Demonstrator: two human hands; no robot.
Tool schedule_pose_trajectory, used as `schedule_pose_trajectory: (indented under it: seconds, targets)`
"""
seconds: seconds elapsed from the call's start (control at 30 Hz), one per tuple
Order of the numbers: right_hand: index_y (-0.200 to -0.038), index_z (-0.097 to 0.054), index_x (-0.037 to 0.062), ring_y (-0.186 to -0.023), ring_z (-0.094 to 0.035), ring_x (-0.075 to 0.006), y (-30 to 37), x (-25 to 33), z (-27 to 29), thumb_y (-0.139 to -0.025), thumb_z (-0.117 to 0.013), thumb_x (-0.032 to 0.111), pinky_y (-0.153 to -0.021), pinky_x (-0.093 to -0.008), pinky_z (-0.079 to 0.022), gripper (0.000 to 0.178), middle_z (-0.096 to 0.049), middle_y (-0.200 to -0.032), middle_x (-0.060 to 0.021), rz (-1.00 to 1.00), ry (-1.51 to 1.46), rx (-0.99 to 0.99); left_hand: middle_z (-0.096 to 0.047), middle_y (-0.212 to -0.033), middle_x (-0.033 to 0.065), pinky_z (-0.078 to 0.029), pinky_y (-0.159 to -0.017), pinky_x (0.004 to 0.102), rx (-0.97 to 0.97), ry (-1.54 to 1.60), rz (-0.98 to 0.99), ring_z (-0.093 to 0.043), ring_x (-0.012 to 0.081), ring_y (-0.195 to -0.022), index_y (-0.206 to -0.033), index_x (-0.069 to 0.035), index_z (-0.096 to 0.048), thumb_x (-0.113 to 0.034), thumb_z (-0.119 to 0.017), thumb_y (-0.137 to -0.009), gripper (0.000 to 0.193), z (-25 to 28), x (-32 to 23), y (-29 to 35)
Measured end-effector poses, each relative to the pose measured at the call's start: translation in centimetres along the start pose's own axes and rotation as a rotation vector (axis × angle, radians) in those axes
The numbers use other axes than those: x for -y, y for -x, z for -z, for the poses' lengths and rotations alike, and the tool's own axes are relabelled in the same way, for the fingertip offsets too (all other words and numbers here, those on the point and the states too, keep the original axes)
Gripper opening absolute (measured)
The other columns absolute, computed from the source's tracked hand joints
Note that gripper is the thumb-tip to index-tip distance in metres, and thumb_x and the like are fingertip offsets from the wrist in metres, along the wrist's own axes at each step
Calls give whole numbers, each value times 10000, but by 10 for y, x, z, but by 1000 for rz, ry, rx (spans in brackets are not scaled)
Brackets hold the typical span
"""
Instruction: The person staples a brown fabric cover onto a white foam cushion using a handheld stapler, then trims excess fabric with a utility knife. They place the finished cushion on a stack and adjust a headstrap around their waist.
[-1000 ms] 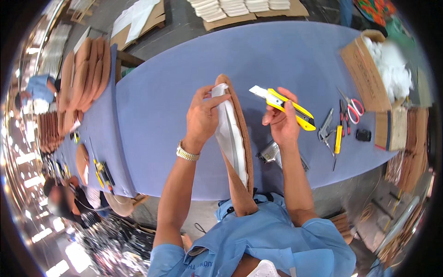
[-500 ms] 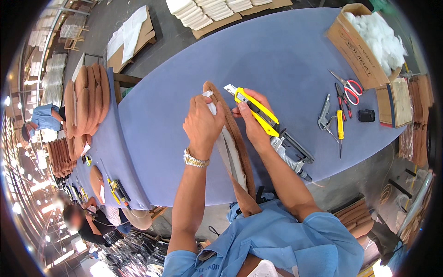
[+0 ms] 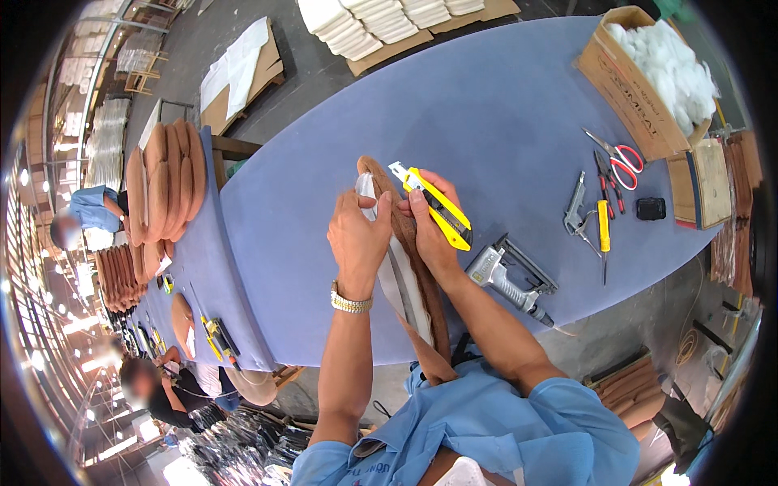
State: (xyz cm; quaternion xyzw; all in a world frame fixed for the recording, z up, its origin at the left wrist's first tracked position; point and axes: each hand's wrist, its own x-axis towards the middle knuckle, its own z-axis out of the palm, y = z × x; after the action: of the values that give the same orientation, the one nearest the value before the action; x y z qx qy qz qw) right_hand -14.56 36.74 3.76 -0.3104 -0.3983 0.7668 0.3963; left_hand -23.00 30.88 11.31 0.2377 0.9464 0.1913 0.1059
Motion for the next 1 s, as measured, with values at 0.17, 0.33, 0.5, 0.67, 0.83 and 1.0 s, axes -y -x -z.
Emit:
schedule_pose_trajectory:
  seconds: [0.17,0.33,0.5,0.67,0.83,1.0]
  targets:
    - [-1382,-524,14,-940,-683,-128,-2,-21,-4,-1063,-618,144,-866,-279,-589,357,-683,-1175,-100,86,25,32,-699,-1029,144,-542,-690,472,-198,-40,-99,-707,379,-832,-922,-42,-675,-359,-775,-899,333,-12,4,-7]
    - [-1315,-617,9,-982,-655,-113,-3,-15,-8,-1028,-686,151,-868,-266,-558,328,-695,-1140,-66,54,-29,8,-694,-1026,152,-541,-753,449,-218,51,-155,-697,371,-870,-923,-32,-673,-281,-761,-924,264,-16,17,-26]
    - [-1268,-657,0,-996,-679,-112,-13,-6,-1,-994,-718,113,-866,-262,-557,303,-731,-1124,-71,116,57,123,-707,-1064,168,-533,-838,398,-258,497,-141,-674,288,-940,-918,1,-655,-223,-742,-966,246,-45,53,-33]
    - [-1265,-675,10,-1003,-684,-111,-19,-1,4,-982,-698,50,-893,-265,-550,287,-735,-1148,-76,236,299,200,-722,-1084,177,-538,-851,390,-270,579,-74,-672,259,-920,-914,14,-648,-232,-730,-984,268,-55,53,-28]
    - [-1200,-691,54,-939,-736,-322,-27,10,2,-919,-741,123,-817,-358,-580,293,-750,-1085,-139,465,478,287,-732,-981,130,-534,-783,333,-321,538,-127,-642,167,-826,-942,34,-690,-254,-736,-978,293,-57,57,-33]
    - [-1167,-675,68,-875,-715,-344,-34,17,1,-928,-732,173,-764,-383,-570,267,-733,-1017,-141,475,526,370,-725,-935,135,-541,-758,338,-340,469,-110,-658,184,-794,-941,34,-702,-243,-734,-974,282,-59,61,-35]
